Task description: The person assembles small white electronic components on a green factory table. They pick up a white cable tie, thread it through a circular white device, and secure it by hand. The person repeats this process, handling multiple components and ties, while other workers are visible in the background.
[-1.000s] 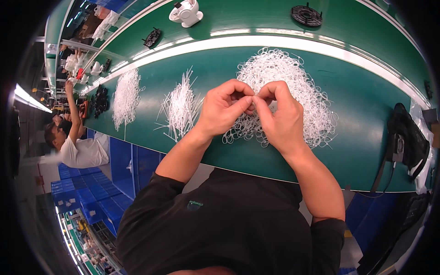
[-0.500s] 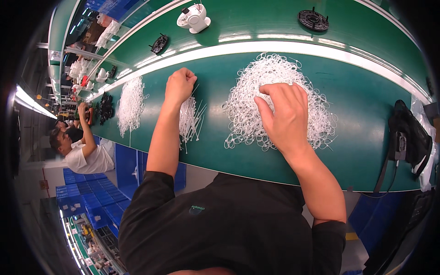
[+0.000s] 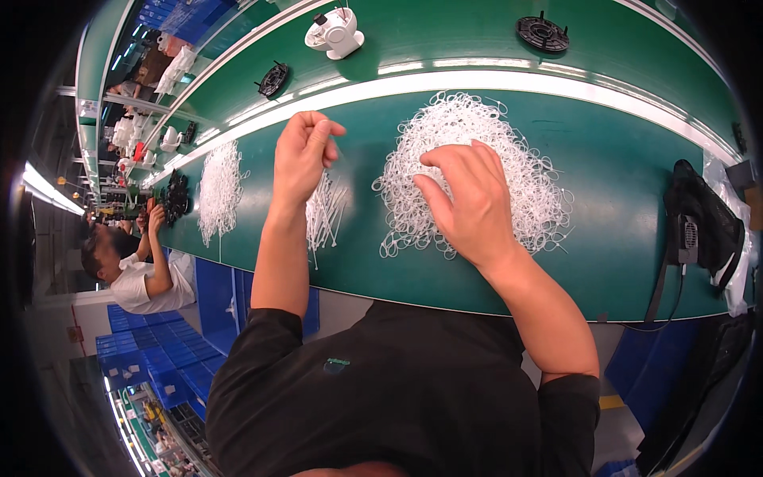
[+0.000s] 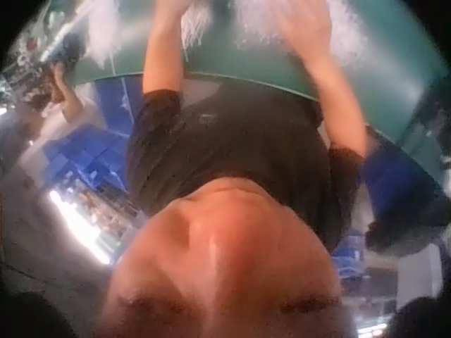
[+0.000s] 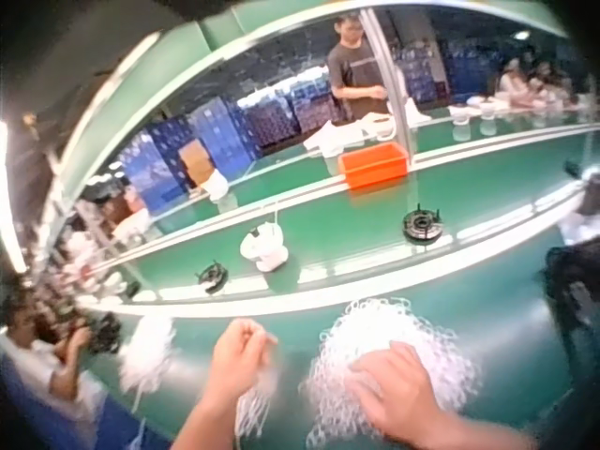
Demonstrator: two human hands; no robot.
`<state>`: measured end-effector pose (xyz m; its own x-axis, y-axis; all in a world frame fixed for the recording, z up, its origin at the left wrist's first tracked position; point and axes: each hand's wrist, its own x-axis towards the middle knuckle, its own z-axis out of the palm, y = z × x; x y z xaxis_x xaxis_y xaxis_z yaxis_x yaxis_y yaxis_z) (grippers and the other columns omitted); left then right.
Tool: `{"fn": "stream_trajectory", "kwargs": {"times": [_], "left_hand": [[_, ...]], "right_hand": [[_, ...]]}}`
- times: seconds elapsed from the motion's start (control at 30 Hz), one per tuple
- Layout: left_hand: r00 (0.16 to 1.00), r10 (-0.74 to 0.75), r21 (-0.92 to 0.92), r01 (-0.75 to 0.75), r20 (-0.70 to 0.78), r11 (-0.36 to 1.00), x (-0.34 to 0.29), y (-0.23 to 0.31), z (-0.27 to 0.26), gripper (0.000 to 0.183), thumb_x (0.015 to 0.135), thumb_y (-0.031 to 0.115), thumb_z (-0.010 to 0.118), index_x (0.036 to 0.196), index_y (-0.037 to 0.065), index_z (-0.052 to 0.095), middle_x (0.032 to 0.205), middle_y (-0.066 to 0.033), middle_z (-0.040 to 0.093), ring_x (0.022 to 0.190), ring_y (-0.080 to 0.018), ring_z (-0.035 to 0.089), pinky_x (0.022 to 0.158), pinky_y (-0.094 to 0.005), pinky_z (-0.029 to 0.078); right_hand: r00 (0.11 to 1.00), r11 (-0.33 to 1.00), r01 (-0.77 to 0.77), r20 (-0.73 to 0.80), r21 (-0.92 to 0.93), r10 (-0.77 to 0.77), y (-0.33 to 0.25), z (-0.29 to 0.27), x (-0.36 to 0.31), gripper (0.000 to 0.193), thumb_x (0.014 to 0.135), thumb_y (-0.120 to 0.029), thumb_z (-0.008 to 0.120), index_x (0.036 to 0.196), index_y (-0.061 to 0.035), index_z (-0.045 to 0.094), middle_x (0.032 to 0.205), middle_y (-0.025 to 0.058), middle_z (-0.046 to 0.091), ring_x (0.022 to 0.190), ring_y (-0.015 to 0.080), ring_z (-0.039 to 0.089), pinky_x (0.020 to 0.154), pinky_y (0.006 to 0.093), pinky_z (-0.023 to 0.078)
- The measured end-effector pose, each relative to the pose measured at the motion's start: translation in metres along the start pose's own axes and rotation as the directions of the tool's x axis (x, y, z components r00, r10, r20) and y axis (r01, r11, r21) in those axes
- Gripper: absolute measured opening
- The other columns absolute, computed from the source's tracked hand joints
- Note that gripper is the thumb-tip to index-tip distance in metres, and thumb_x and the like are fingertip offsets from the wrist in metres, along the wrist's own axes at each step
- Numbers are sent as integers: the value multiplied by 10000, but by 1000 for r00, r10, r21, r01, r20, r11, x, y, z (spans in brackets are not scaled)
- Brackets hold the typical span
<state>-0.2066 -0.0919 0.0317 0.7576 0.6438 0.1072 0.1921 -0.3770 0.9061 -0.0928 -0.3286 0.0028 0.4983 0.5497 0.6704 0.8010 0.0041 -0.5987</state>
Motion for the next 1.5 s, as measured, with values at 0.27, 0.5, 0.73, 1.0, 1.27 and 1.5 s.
{"fn": "stream_trajectory", "kwargs": {"times": [0.27,0.5,0.73,1.0,1.27,1.5], "left_hand": [[928,40,-734,266,370,625,-37,24,58,115,1027,109,577,1075,11,543,952,-119,683,712,-147,648,631,-282,560],[928,-1,-715,288,373,637,-46,15,74,94,994,44,607,1068,-10,584,975,-116,689,776,-156,664,698,-291,578],[937,-16,-709,276,350,649,-55,11,88,139,976,44,642,1079,-34,591,877,-102,671,769,-159,682,699,-289,602],[966,-20,-803,225,257,552,-51,5,88,139,972,36,645,1073,-25,572,882,-110,674,763,-167,683,686,-294,600],[962,-43,-793,248,271,557,-50,3,89,139,966,30,652,1072,-27,582,886,-105,673,767,-163,678,686,-294,598],[959,-22,-768,241,284,594,-51,0,89,140,953,20,667,1069,-33,610,895,-97,679,757,-148,671,677,-276,584]], "right_hand": [[986,956,-166,59,243,156,-6,7,-7,196,814,-41,758,973,-56,645,904,83,688,853,283,665,768,385,521],[987,965,-136,-57,223,152,-4,3,-5,154,837,11,718,958,-42,638,861,86,689,793,237,675,689,344,537],[921,839,-310,-77,447,382,-10,3,-2,94,882,0,692,968,-27,668,854,80,697,759,171,681,691,312,545],[979,956,-167,-73,242,189,-8,6,-3,135,820,37,693,921,-52,691,793,64,688,719,239,664,641,346,530],[983,955,-153,-58,254,172,-6,6,-3,137,820,34,696,917,-61,688,784,45,688,722,237,654,661,352,520],[978,946,-192,-29,261,207,-7,5,-3,117,836,25,690,920,-56,686,788,58,685,718,233,655,658,346,521]]}}
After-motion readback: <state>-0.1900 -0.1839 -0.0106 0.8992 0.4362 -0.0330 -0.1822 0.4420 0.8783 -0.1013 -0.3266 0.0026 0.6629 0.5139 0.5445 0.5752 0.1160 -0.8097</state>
